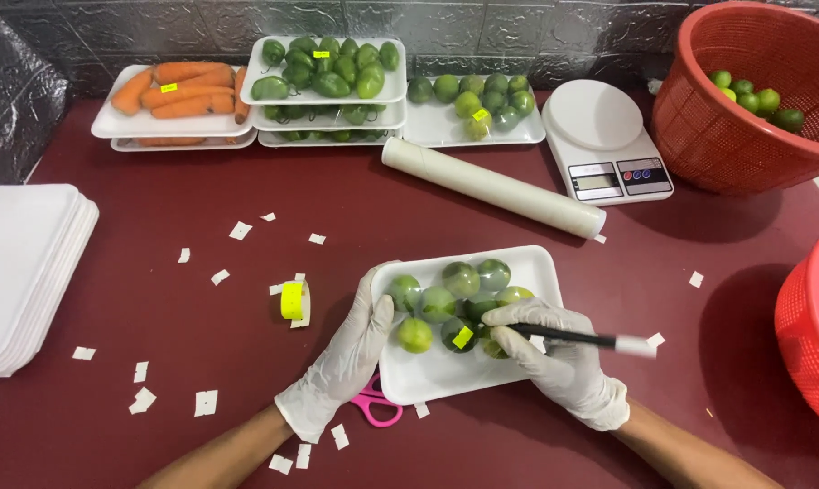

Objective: Labeling individual limes in a plastic tray with yellow stickers and marking them with a pen

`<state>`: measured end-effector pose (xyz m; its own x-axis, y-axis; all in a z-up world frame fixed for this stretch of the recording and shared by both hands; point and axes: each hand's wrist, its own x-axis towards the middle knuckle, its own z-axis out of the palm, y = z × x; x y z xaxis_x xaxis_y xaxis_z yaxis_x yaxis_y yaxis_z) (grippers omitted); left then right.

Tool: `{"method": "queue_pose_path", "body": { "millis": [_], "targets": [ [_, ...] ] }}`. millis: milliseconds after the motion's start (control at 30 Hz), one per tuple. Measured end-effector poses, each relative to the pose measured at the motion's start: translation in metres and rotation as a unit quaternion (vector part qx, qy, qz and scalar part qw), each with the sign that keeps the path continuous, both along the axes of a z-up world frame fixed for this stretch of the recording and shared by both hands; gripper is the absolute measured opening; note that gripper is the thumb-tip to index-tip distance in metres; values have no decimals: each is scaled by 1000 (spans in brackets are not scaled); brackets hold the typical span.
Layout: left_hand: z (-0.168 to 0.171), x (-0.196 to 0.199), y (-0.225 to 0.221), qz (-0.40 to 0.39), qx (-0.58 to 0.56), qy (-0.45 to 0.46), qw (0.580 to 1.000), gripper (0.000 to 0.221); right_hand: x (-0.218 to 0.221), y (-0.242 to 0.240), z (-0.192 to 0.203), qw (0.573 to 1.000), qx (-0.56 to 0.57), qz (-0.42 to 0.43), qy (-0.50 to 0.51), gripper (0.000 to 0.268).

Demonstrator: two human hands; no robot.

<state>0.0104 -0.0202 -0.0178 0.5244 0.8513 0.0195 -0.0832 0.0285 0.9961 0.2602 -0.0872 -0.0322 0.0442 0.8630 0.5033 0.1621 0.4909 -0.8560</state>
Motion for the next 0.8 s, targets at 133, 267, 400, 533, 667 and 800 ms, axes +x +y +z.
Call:
{"method": "queue_pose_path", "body": {
  "millis": [133,267,400,533,667,800],
  "targets": [
    [-7,-1,1,-12,5,-33,999,52,2,0,-5,997,-77,16,25,16],
    [-11,-2,2,-11,-7,-34,999,52,2,1,-7,999,-45,15,14,15],
    [-10,-3,3,2,-6,-18,1000,52,4,2,-12,998,-50,32,29,17],
    [-10,-3,3,-12,9,-32,999,51,6,3,-17,997,-73,-8,-2,15],
    [-11,-4,3,-19,15,-44,999,56,9,2,-23,997,-73,-15,3,17],
    [-8,-5,4,-10,12,-20,1000,58,11,2,-31,997,-69,-20,8,16]
  ]
}}
